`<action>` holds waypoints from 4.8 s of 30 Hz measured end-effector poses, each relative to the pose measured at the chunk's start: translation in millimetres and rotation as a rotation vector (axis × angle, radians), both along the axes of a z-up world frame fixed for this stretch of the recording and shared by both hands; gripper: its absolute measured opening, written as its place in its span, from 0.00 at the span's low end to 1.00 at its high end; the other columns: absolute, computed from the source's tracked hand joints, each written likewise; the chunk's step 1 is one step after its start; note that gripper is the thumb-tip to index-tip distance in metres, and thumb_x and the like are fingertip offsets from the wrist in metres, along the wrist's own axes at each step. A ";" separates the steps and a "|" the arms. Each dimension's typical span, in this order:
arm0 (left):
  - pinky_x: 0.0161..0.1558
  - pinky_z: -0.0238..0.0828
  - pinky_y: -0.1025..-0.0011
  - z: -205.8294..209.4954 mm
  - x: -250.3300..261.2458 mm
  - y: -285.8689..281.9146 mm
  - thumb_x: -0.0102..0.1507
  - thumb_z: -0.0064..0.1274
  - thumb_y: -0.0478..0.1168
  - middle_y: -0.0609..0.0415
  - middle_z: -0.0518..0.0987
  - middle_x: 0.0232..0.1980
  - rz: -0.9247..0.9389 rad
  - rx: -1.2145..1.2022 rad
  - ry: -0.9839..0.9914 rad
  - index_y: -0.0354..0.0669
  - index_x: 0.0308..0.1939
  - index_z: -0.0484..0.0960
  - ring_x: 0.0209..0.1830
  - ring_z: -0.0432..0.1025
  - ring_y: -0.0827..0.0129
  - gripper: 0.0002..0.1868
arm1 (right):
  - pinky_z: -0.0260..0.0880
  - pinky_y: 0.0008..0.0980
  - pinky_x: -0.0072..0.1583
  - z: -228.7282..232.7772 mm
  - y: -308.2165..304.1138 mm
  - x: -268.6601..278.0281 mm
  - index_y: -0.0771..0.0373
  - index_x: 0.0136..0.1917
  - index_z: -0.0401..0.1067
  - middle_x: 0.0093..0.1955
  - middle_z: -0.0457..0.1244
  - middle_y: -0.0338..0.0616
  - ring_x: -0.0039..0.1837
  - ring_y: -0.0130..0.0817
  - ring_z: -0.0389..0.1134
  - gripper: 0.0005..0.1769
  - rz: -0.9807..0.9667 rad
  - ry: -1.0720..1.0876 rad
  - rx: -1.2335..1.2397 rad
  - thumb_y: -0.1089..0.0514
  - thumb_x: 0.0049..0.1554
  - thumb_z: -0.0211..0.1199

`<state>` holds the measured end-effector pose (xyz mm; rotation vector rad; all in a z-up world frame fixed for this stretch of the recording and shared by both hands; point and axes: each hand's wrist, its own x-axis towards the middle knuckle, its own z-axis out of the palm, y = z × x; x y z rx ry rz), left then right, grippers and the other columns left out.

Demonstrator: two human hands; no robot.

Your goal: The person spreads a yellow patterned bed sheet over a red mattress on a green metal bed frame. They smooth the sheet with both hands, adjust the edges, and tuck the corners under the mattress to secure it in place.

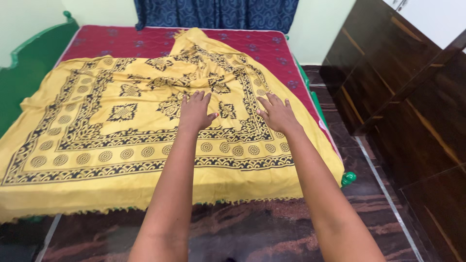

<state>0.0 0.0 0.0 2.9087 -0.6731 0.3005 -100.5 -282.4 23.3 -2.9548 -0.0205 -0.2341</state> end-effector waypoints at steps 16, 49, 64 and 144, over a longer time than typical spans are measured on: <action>0.75 0.44 0.44 -16.4 -154.7 76.4 0.60 0.60 0.63 0.51 0.61 0.78 0.168 -0.009 0.028 0.51 0.74 0.63 0.80 0.52 0.60 0.44 | 0.40 0.61 0.78 -28.1 33.2 -96.2 0.42 0.79 0.55 0.84 0.44 0.45 0.84 0.44 0.42 0.32 0.137 0.038 -0.005 0.35 0.65 0.47; 0.71 0.56 0.50 -393.3 -179.2 -12.0 0.57 0.65 0.54 0.54 0.74 0.66 0.248 0.070 0.291 0.51 0.66 0.72 0.71 0.64 0.61 0.35 | 0.53 0.61 0.74 -434.5 -95.7 -84.2 0.45 0.77 0.57 0.81 0.49 0.48 0.80 0.47 0.50 0.33 0.078 0.255 0.060 0.42 0.61 0.57; 0.57 0.69 0.59 -516.1 -97.4 -1.5 0.53 0.67 0.43 0.49 0.76 0.51 0.226 -0.044 0.089 0.43 0.51 0.76 0.57 0.71 0.54 0.25 | 0.67 0.54 0.66 -570.4 -98.7 -25.4 0.49 0.69 0.66 0.68 0.63 0.47 0.67 0.51 0.66 0.31 -0.066 0.141 0.004 0.50 0.54 0.69; 0.76 0.11 0.42 -529.0 -92.2 -249.9 0.28 0.68 0.79 0.48 0.27 0.86 0.014 0.238 0.482 0.47 0.83 0.32 0.85 0.19 0.55 0.92 | 0.66 0.56 0.59 -605.7 -459.2 -86.1 0.73 0.65 0.65 0.64 0.57 0.71 0.59 0.69 0.64 0.25 -0.812 -0.255 0.208 0.59 0.59 0.66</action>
